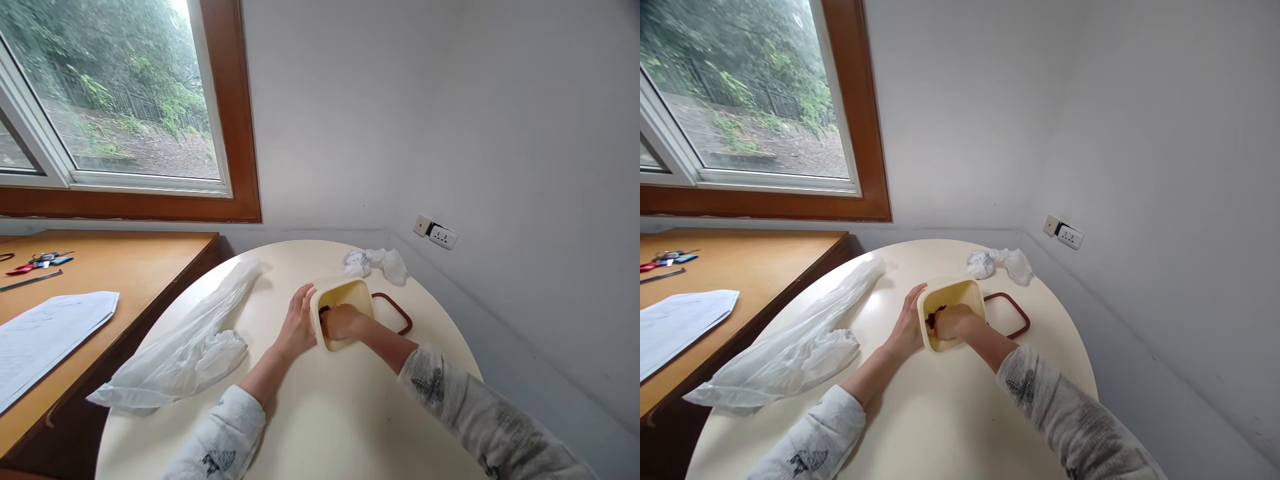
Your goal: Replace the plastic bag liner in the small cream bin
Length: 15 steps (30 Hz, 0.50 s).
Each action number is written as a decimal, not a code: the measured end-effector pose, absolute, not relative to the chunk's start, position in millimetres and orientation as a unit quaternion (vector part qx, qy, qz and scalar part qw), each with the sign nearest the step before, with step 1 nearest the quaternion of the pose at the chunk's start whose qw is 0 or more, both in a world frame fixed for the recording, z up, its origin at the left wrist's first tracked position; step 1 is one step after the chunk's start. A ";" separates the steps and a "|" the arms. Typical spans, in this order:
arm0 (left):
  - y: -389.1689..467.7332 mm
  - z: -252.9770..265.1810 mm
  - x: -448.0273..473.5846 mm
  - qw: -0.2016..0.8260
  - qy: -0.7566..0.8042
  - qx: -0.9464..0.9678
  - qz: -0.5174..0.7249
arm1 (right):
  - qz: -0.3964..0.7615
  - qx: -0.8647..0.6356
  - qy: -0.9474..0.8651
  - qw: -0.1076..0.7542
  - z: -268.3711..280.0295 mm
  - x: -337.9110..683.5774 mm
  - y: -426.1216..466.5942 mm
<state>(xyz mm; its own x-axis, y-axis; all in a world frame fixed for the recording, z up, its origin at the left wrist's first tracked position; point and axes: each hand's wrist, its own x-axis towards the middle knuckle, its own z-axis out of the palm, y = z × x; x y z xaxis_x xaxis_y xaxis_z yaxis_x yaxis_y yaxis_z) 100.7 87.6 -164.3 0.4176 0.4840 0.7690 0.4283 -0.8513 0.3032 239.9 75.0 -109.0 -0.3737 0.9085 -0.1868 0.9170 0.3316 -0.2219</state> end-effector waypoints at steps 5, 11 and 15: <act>89.1 -163.1 99.0 0.041 0.271 0.835 0.477 | -0.136 0.591 0.794 0.050 -84.1 258.4 50.5; 90.1 -159.4 98.1 0.096 0.272 0.832 0.473 | -0.155 0.491 0.852 -0.095 -64.8 270.2 -15.2; 85.8 -153.6 99.3 0.142 0.283 0.807 0.498 | -0.065 0.460 0.870 -0.168 -79.1 273.2 -25.0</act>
